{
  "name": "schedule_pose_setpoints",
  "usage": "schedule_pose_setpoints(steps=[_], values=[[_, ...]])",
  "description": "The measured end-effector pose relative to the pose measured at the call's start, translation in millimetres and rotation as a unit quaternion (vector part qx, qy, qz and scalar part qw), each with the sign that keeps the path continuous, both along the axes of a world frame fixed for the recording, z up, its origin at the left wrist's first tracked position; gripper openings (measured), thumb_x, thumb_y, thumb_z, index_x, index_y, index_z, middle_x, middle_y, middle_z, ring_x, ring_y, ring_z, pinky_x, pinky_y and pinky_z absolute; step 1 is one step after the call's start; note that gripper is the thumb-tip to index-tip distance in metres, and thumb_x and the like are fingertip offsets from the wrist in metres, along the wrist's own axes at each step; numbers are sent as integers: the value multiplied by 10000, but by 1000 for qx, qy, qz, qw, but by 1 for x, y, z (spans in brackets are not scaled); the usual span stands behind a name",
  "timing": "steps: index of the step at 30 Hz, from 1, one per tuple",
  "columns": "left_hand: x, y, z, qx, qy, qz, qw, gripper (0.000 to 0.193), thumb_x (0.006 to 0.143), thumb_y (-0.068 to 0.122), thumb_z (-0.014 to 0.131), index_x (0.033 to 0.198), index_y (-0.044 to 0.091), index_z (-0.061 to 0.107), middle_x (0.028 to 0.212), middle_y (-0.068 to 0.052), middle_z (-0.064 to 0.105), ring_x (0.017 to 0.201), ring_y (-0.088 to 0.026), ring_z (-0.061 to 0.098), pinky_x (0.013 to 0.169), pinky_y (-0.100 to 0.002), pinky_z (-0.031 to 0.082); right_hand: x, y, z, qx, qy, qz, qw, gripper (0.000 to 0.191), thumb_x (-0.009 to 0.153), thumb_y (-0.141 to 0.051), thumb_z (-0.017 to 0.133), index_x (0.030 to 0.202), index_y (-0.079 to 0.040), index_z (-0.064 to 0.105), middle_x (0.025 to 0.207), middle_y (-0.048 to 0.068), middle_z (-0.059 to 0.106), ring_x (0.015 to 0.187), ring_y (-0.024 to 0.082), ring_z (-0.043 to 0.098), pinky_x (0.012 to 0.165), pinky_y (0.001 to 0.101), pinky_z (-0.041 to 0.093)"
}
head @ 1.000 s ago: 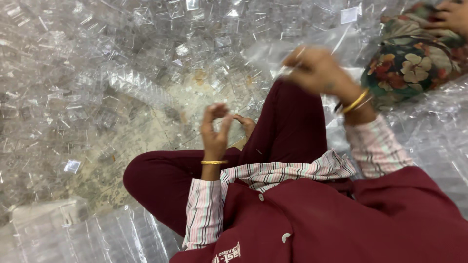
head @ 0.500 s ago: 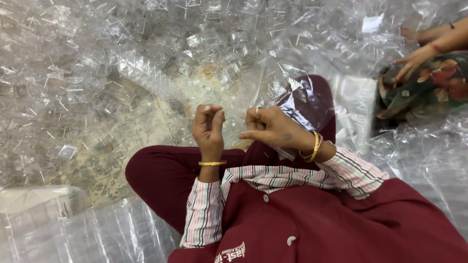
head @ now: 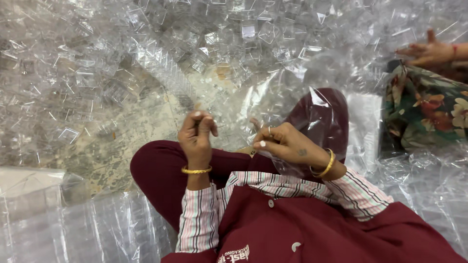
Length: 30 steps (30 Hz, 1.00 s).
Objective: The person sits cross-legged on the floor and nests clear plastic containers one inside another by hand, pressing them together to form stacks. The person sets completed stacks aside and picks up more containers to continue nesting them.
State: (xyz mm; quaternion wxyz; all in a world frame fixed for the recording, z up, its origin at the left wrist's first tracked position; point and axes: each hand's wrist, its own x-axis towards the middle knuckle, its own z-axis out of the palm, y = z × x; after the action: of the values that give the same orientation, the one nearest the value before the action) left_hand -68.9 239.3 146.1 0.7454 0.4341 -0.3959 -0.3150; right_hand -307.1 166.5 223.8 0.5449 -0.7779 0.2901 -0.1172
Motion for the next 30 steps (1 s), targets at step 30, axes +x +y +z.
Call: schedule_pose_setpoints(steps=[30], values=[[-34,20,6,39,-101,51,993,54,977,-40,614,994,11,611,925,-63,645,790,-122,638,707,-248,547,32,8,-39,-651,-74,-79,751,331,801,48,667,1034,-185,635,1197,87,499,951,207,522,1039,517,461]])
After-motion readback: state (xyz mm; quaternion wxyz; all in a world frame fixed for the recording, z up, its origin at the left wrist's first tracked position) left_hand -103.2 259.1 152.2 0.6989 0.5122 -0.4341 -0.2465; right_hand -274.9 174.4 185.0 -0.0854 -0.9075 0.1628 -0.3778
